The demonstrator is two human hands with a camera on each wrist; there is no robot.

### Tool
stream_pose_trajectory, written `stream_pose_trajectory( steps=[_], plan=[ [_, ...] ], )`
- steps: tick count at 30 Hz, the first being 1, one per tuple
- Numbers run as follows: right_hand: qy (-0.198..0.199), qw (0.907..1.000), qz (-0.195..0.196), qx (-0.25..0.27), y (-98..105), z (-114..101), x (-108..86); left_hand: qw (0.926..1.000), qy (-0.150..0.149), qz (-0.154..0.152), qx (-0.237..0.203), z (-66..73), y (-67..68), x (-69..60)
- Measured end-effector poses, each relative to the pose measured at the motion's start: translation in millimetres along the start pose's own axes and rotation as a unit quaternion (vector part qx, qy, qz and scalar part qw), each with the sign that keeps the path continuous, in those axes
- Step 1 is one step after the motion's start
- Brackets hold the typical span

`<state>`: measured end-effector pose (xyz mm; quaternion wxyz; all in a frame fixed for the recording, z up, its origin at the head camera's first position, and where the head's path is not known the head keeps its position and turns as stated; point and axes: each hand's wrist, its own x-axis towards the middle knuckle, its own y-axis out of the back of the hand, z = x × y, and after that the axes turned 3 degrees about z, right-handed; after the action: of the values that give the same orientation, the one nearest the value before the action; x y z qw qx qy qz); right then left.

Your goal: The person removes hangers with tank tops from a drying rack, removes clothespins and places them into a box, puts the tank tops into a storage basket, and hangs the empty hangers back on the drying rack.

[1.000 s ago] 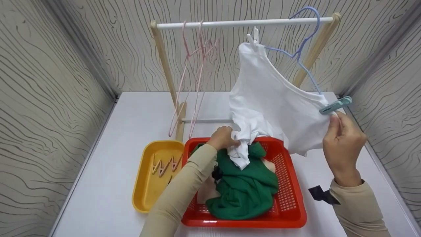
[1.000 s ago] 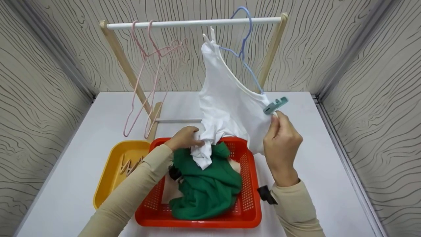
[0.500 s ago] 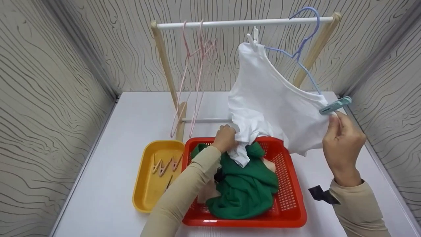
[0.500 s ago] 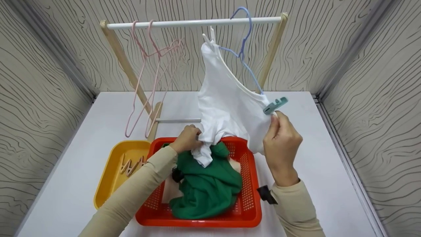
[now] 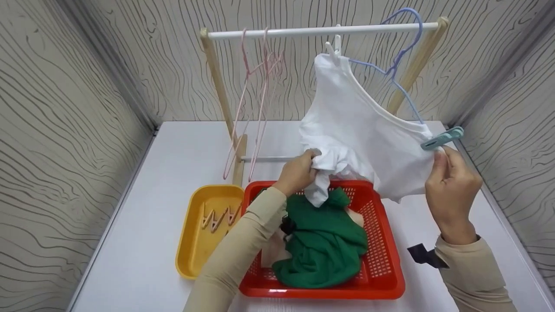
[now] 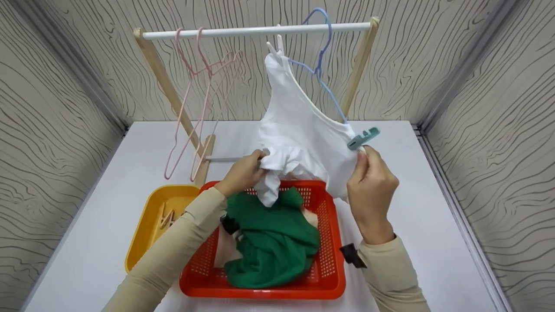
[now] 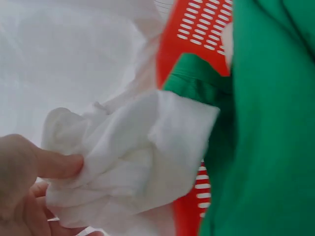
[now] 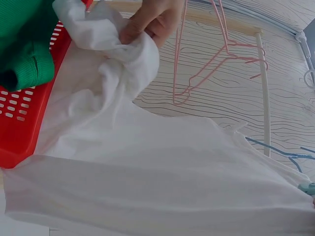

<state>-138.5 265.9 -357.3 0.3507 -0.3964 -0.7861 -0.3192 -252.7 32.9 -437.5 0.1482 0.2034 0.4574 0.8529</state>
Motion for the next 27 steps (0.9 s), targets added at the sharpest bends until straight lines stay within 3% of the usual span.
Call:
stream_pose_trajectory(
  steps=[9,15,18,22,27],
  plan=[
    [0.008,1.0000,0.000,0.001,-0.1,3.1,-1.0,0.9964,-0.066,0.040,-0.036,24.4,23.3,-4.7],
    [0.012,0.9998,0.013,-0.011,-3.4,8.7,0.2,0.9887,-0.111,0.088,-0.049,33.8,25.7,-8.0],
    [0.014,0.9996,0.025,-0.008,-5.0,10.1,2.0,0.9858,-0.109,0.104,-0.075,36.9,25.8,-8.4],
    [0.012,0.9990,0.043,0.001,-4.7,8.7,5.7,0.9759,-0.112,0.142,-0.123,40.2,31.2,-6.8],
    [0.007,0.9983,0.058,0.009,-2.5,5.3,9.4,0.9601,-0.147,0.187,-0.147,44.2,45.8,-8.6]
  ],
)
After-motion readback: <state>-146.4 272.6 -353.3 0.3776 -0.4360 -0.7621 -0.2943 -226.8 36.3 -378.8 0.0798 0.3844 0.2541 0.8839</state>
